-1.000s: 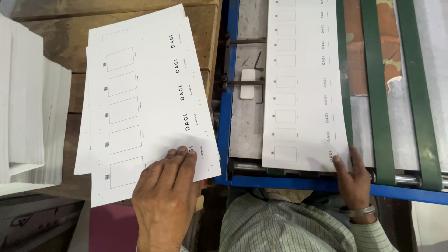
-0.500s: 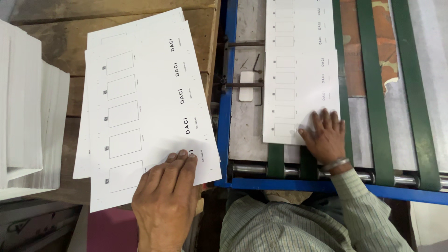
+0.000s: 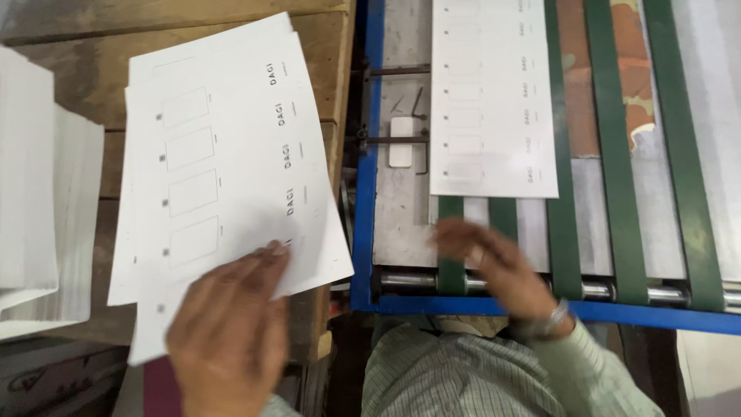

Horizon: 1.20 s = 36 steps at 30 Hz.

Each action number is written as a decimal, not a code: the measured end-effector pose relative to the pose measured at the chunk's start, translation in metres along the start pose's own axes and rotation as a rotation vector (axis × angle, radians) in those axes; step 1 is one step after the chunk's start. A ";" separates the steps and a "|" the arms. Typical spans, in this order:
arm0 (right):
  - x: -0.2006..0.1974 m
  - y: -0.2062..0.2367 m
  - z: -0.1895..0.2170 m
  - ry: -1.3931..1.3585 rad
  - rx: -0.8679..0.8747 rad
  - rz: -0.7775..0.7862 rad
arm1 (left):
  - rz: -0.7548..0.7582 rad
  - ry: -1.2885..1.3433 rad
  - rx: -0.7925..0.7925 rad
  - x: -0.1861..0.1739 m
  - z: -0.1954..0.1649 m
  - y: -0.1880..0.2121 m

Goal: The person picks printed sheets one at a time from a stack on a wooden table and places each sheet onto the green belt conveyor of a machine, which carries the sheet through. The person repeats this feeding cycle continuously throughout the episode.

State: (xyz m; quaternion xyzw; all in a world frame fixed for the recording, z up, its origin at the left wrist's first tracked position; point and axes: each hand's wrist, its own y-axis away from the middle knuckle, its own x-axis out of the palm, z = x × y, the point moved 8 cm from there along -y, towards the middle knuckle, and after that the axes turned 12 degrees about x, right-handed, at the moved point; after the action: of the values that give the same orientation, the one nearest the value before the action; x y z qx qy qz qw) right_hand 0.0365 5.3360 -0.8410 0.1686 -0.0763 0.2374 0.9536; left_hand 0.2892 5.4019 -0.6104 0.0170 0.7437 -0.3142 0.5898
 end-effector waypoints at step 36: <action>-0.130 0.025 -0.099 -0.488 0.041 -0.788 | 0.125 -0.192 -0.052 0.028 -0.010 0.016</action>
State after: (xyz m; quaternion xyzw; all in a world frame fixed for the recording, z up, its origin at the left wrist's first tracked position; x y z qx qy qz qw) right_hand -0.0833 5.3369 -0.9558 0.2546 -0.2237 -0.1883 0.9218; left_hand 0.2783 5.4098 -0.6409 0.0179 0.6892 -0.2577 0.6770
